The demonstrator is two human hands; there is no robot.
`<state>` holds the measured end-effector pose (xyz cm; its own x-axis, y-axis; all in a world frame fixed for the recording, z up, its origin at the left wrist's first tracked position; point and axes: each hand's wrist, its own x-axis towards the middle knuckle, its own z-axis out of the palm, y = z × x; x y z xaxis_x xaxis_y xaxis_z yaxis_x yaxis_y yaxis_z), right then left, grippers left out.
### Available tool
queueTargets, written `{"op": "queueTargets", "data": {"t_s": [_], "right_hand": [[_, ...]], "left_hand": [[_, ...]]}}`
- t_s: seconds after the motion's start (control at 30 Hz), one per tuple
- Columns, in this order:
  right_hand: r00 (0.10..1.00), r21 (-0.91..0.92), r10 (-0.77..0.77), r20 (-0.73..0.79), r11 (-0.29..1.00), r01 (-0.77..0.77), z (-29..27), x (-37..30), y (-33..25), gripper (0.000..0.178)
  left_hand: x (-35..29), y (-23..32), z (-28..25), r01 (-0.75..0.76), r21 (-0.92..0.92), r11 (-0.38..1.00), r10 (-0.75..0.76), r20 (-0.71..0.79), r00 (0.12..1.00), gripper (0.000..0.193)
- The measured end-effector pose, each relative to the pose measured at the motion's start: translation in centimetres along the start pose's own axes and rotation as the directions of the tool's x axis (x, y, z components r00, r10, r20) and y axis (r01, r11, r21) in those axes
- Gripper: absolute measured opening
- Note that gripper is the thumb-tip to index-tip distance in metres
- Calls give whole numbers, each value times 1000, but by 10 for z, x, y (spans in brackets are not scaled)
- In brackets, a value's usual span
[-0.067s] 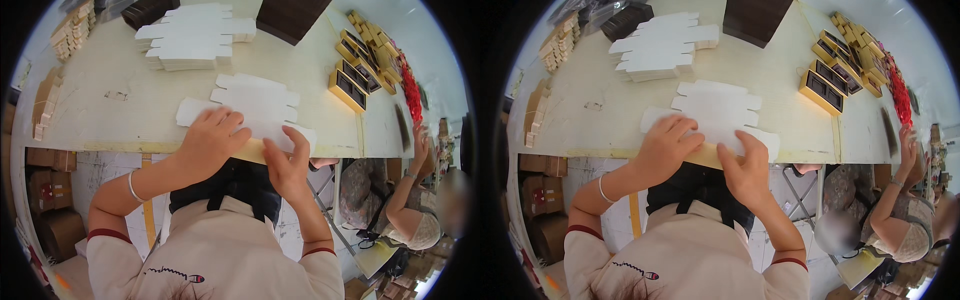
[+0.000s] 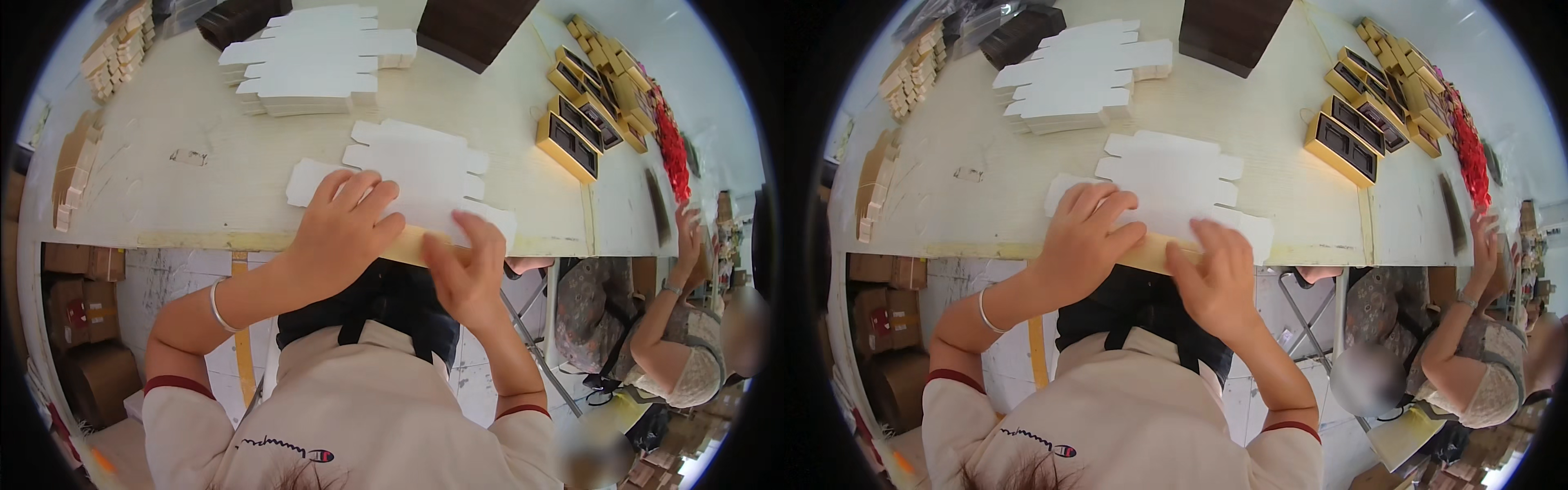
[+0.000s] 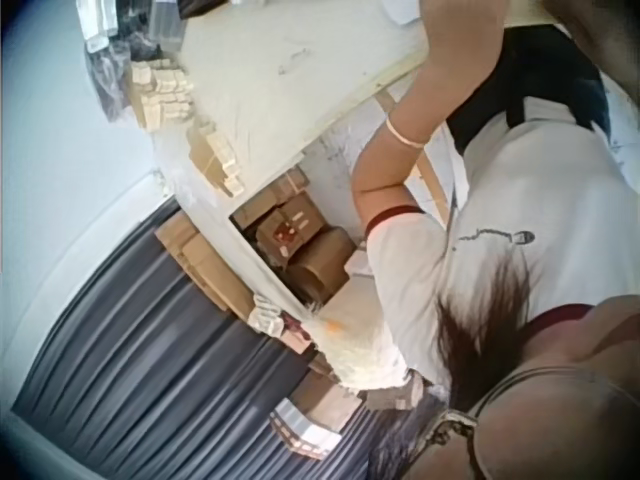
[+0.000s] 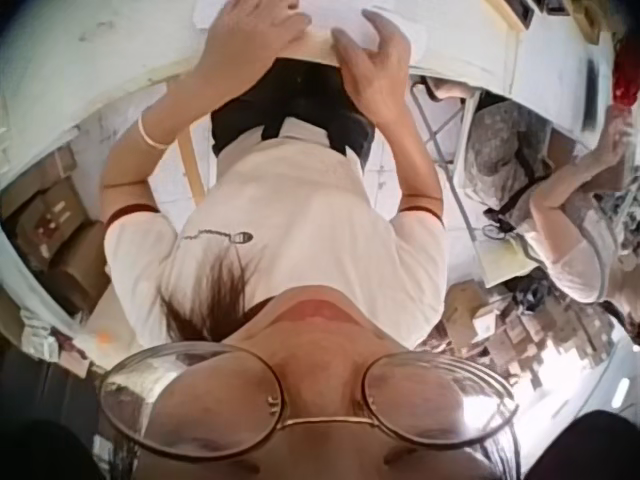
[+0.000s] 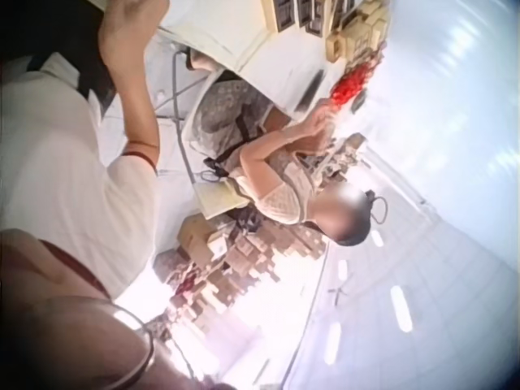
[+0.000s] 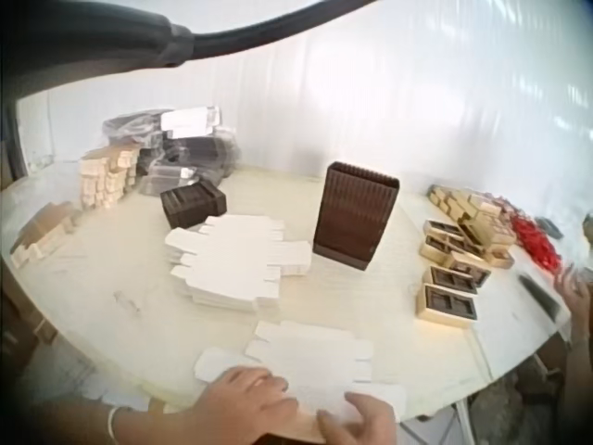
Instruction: The person folds flat cardboard pieces into small rectangular boxes and places a dark rectangular insert into each one. The finished boxes are stacked on the table.
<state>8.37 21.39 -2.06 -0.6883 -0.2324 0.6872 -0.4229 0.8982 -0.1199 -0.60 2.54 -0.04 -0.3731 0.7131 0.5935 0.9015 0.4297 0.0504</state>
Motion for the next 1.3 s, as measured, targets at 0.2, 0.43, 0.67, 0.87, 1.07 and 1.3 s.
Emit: {"op": "queueTargets", "data": {"t_s": [0.2,0.43,0.67,0.87,1.07,1.3], "right_hand": [[988,71,-81,133,995,72,-1,-10,-3,35],[815,264,179,551,890,-373,-10,43,11,13],[686,463,413,600,520,-718,-23,35,-10,28],[816,749,280,505,329,-576,-28,10,-26,51],[896,119,-114,429,990,70,-44,-24,13,49],[919,377,-158,362,926,11,-19,6,17,38]], "left_hand": [[-23,-3,-6,16,-274,961,22,133,991,14],[11,-23,-4,66,-265,962,-21,171,985,13],[1,12,-35,423,-339,840,-329,301,895,35],[0,-6,-18,503,-417,757,-325,427,844,26],[27,-38,-21,541,-384,748,-263,576,774,43],[40,-53,2,313,-445,839,-35,530,847,41]]}}
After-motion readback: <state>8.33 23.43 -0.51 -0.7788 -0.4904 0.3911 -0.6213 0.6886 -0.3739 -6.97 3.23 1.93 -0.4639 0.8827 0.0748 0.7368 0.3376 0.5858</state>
